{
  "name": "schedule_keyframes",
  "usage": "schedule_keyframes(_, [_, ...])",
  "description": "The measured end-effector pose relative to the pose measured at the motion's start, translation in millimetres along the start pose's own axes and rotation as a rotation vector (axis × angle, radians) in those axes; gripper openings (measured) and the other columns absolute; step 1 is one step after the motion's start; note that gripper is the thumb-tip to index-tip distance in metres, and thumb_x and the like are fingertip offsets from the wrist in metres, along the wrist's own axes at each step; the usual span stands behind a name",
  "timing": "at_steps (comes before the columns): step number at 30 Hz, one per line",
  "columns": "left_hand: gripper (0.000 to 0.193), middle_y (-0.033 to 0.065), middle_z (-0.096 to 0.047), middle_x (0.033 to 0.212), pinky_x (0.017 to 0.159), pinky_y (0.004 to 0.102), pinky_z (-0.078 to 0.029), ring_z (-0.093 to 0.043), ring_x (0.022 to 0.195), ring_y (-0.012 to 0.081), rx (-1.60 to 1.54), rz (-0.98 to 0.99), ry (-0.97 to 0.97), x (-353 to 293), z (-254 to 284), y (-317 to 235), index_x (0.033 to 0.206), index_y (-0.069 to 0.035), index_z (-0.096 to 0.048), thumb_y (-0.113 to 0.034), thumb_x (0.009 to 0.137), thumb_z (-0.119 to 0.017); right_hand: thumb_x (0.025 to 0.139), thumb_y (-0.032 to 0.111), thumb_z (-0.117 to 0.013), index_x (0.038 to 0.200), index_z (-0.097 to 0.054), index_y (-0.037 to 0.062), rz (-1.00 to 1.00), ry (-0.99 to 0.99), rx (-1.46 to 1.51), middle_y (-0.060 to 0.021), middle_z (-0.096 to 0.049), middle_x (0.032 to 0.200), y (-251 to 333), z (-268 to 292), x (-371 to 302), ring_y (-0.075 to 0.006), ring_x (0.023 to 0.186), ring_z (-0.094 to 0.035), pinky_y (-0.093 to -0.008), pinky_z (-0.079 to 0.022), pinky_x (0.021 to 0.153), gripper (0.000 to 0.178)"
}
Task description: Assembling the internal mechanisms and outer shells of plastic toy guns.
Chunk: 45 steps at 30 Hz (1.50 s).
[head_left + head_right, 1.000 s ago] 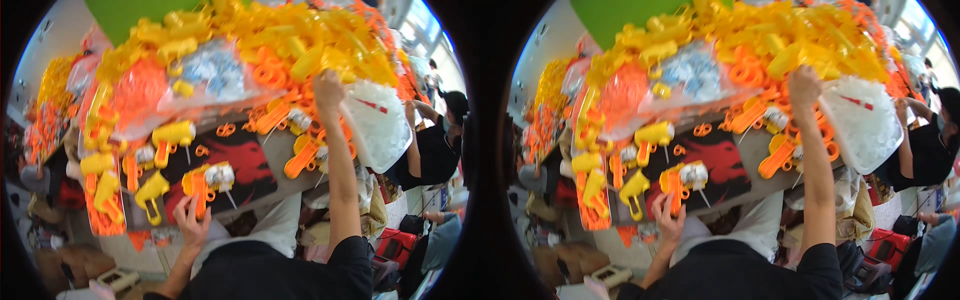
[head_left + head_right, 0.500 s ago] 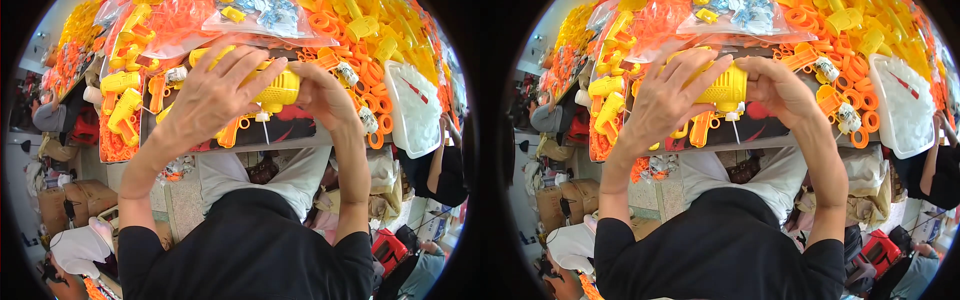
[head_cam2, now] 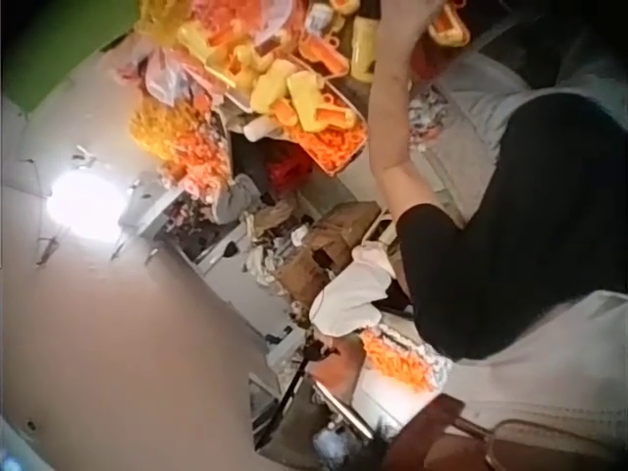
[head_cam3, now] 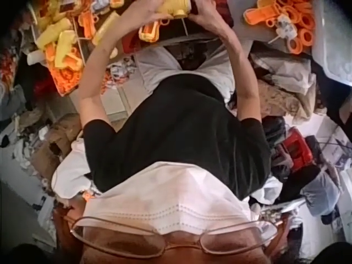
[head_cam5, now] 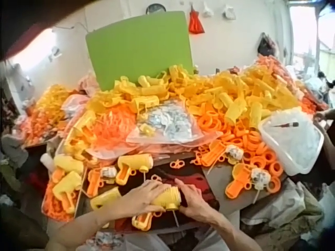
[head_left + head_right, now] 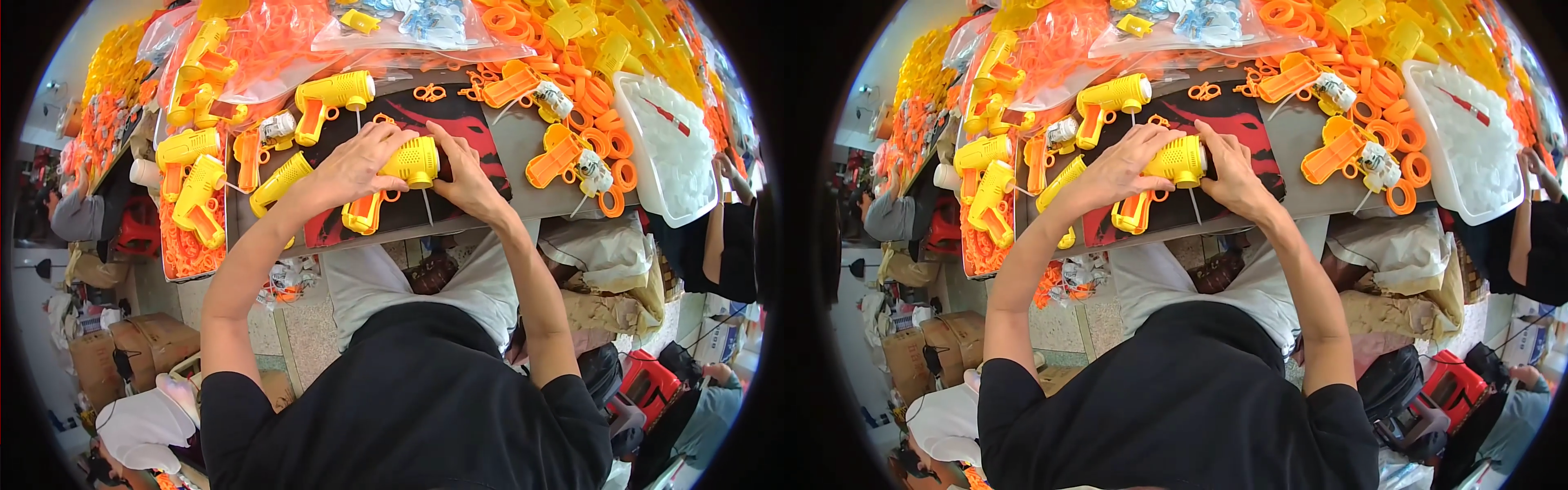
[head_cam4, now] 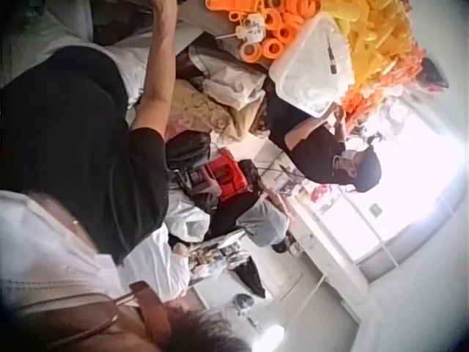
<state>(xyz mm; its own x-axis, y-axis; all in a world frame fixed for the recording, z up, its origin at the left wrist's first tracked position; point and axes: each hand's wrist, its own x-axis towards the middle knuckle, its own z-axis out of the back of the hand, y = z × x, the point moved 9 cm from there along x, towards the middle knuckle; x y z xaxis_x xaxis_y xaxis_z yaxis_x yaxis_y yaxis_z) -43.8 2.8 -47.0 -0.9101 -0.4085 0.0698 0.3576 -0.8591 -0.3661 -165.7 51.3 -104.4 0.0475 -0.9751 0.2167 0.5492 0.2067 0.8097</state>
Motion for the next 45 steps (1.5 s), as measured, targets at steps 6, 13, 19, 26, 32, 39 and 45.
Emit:
schedule_keyframes(6, [0.072, 0.0173, -0.055, 0.132, 0.105, 0.043, -0.046, -0.055, 0.125, 0.0357, -0.107, 0.07, 0.15, 14, -7, 9, 0.138, -0.007, -0.047, -0.021, 0.075, -0.077, 0.074, 0.003, -0.074, 0.157, -0.03, 0.0093, 0.022, -0.042, -0.026, -0.0137, -0.057, 0.127, 4, 1, -3, -0.0281, 0.121, -0.05, -0.0428, -0.03, 0.112, 0.094])
schedule_keyframes(13, [0.066, 0.0175, -0.063, 0.123, 0.097, 0.0448, -0.051, -0.061, 0.116, 0.0362, -0.014, 0.093, 0.149, 16, -1, 2, 0.13, -0.008, -0.052, -0.017, 0.07, -0.077, 0.072, 0.003, -0.074, 0.156, -0.031, 0.0062, 0.082, -0.085, -0.005, -0.0097, -0.06, 0.127, 7, 4, -6, -0.0274, 0.12, -0.051, -0.043, -0.032, 0.11, 0.094])
schedule_keyframes(19, [0.06, 0.0186, -0.066, 0.109, 0.089, 0.0433, -0.052, -0.065, 0.102, 0.0382, -0.099, 0.164, 0.175, 20, -2, -3, 0.125, -0.003, -0.054, -0.01, 0.069, -0.077, 0.071, 0.002, -0.073, 0.154, -0.033, 0.0056, 0.101, -0.11, -0.011, -0.008, -0.061, 0.127, 7, 5, -7, -0.0277, 0.119, -0.052, -0.0442, -0.033, 0.108, 0.092])
schedule_keyframes(26, [0.061, 0.0209, -0.065, 0.111, 0.085, 0.0466, -0.053, -0.064, 0.102, 0.0413, -0.014, 0.091, 0.122, 17, -2, -8, 0.125, -0.005, -0.05, -0.011, 0.071, -0.077, 0.071, 0.002, -0.072, 0.153, -0.034, 0.0054, 0.07, -0.112, 0.0, -0.008, -0.061, 0.126, 6, 5, -8, -0.028, 0.118, -0.052, -0.0436, -0.034, 0.108, 0.09])
schedule_keyframes(32, [0.058, 0.0217, -0.063, 0.111, 0.084, 0.0493, -0.053, -0.064, 0.103, 0.0421, -0.008, 0.179, 0.265, 25, -6, -6, 0.121, -0.005, -0.045, -0.013, 0.072, -0.077, 0.071, 0.001, -0.072, 0.152, -0.037, 0.0058, 0.075, -0.125, -0.011, -0.0083, -0.063, 0.126, 5, 6, -7, -0.0282, 0.119, -0.053, -0.0437, -0.035, 0.108, 0.087])
schedule_keyframes(39, [0.06, 0.02, -0.053, 0.115, 0.085, 0.047, -0.051, -0.056, 0.111, 0.0385, 0.13, 0.045, 0.318, 22, -19, -5, 0.123, -0.001, -0.038, -0.011, 0.075, -0.074, 0.07, 0.001, -0.071, 0.149, -0.04, 0.0056, 0.053, -0.12, 0.011, -0.0087, -0.063, 0.125, 4, 4, -5, -0.0285, 0.118, -0.053, -0.0434, -0.034, 0.109, 0.085])
schedule_keyframes(45, [0.062, 0.0215, -0.048, 0.113, 0.084, 0.0463, -0.051, -0.053, 0.11, 0.0387, 0.182, 0.047, 0.396, 26, -22, -7, 0.122, 0.002, -0.035, -0.01, 0.074, -0.073, 0.07, 0.001, -0.072, 0.15, -0.04, 0.0059, 0.033, -0.114, 0.004, -0.0102, -0.062, 0.125, 3, 5, -4, -0.0283, 0.118, -0.053, -0.0431, -0.034, 0.109, 0.086])
